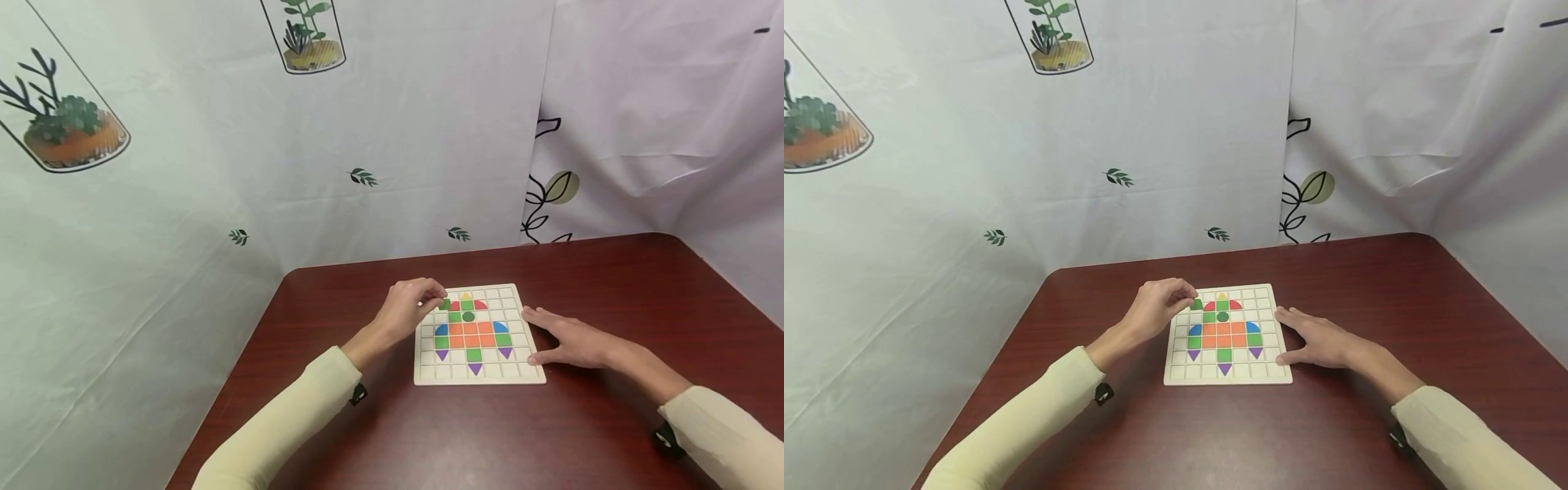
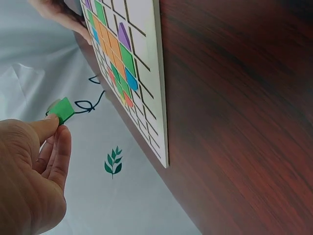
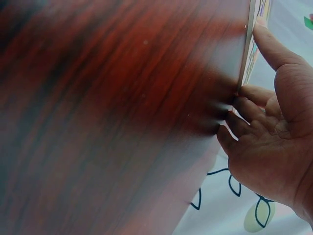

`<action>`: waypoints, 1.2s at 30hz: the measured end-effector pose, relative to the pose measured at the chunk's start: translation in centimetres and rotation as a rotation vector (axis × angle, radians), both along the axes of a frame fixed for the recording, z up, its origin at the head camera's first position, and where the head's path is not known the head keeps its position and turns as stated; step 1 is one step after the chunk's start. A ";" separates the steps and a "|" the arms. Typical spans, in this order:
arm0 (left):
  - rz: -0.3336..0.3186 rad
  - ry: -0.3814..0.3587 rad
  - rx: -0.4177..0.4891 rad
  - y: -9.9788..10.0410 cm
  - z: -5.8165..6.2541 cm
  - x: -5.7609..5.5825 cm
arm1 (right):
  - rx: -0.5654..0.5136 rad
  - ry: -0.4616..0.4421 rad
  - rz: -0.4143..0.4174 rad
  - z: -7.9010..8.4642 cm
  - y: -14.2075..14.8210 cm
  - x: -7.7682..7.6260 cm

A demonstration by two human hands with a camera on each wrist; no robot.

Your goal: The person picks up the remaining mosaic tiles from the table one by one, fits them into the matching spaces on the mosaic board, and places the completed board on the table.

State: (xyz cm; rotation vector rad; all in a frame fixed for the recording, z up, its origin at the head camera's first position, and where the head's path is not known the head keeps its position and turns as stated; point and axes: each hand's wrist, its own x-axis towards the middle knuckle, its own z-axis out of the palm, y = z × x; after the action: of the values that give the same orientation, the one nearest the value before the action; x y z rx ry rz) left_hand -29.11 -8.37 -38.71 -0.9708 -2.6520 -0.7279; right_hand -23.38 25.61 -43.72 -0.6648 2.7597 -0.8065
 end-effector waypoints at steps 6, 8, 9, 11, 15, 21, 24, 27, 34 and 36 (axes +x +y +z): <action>0.004 -0.025 0.007 1.1 -0.3 -0.4 | 0.001 0.004 0.008 0.0 0.0 -0.1; 0.007 -0.034 0.006 1.5 -0.5 -0.6 | 0.003 0.002 0.006 0.0 0.1 -0.1; 0.011 -0.038 0.005 1.7 -0.6 -0.6 | 0.003 0.001 0.004 0.0 0.1 -0.1; 0.019 -0.049 0.004 2.2 -0.8 -0.7 | 0.004 -0.001 0.001 0.0 0.1 -0.1; 0.026 -0.079 0.005 3.0 -1.4 -0.8 | 0.002 -0.005 -0.002 0.1 0.1 0.0; 0.026 -0.091 -0.004 4.1 -2.2 -1.2 | -0.005 -0.013 -0.004 0.1 0.0 0.0; 0.021 -0.084 -0.010 4.6 -2.5 -1.4 | -0.007 -0.018 -0.006 0.2 0.0 0.0; 0.015 -0.089 -0.011 5.1 -2.7 -1.6 | -0.007 -0.020 -0.006 0.2 0.1 0.0; -0.009 -0.113 -0.026 6.3 -3.1 -1.9 | -0.010 -0.021 0.000 0.1 0.1 -0.1; -0.014 -0.110 -0.033 6.6 -3.3 -2.0 | -0.010 -0.019 0.001 0.1 0.2 -0.1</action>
State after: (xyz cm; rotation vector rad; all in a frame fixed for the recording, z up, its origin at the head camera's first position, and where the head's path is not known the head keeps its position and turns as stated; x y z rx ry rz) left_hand -31.06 -1.78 -42.00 -0.9858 -2.7619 -0.7642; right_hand -23.46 25.77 -43.62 -0.6572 2.7395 -0.8227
